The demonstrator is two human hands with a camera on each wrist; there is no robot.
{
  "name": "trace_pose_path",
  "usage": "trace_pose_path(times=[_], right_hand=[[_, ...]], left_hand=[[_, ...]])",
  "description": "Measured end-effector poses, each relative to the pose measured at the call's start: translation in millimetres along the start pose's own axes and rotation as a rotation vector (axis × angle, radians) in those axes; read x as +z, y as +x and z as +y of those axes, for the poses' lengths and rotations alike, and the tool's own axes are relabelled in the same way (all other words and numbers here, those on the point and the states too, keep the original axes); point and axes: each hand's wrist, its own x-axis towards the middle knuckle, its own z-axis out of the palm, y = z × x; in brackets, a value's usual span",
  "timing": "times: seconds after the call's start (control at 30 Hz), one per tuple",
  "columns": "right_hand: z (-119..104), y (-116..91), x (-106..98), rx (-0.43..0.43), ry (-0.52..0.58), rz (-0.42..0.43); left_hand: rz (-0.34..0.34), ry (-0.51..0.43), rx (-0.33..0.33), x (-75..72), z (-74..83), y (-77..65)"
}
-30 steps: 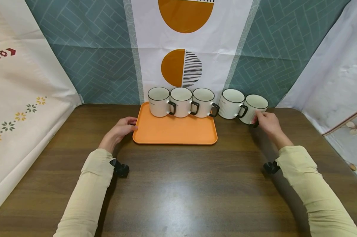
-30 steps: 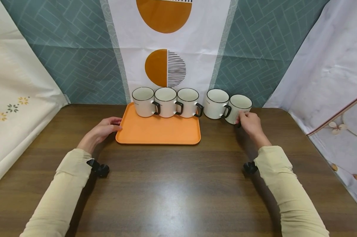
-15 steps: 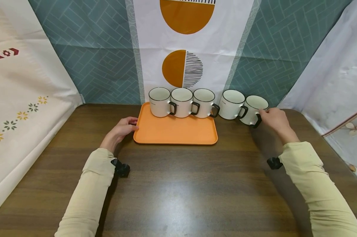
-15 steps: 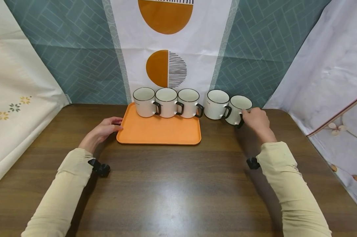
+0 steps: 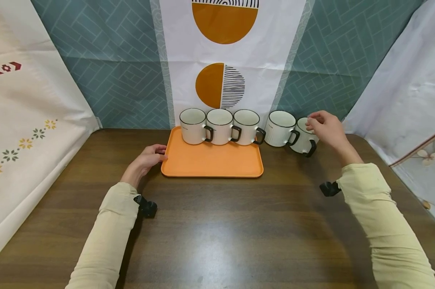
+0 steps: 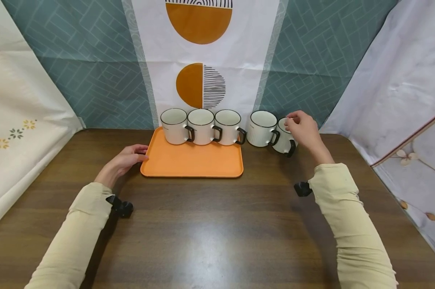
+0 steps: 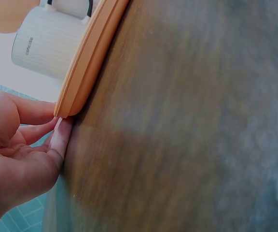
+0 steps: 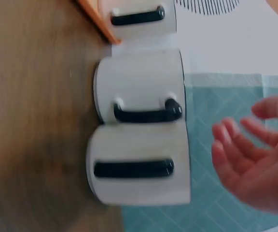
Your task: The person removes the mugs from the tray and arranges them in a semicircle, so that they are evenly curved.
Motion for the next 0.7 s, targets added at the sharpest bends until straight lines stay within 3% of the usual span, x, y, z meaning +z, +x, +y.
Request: trace_pose_path(times=[0.2, 0.4, 0.53, 0.7], right_hand=[[-15, 3, 29, -0.062, 0.236, -0.084], [-23, 8, 63, -0.050, 0.322, -0.184], [-23, 13, 82, 0.006, 0.378, -0.230], [-21, 18, 100, 0.109, 0.526, -0.247]], left_hand=[[0.001, 0.000, 0.001, -0.4, -1.2, 0.6], [-0.002, 0.012, 0.000, 0.0, -0.1, -1.6], [-0.002, 0.012, -0.003, -0.7, 0.3, -3.6], [-0.003, 0.006, 0.001, -0.8, 0.5, -2.9]])
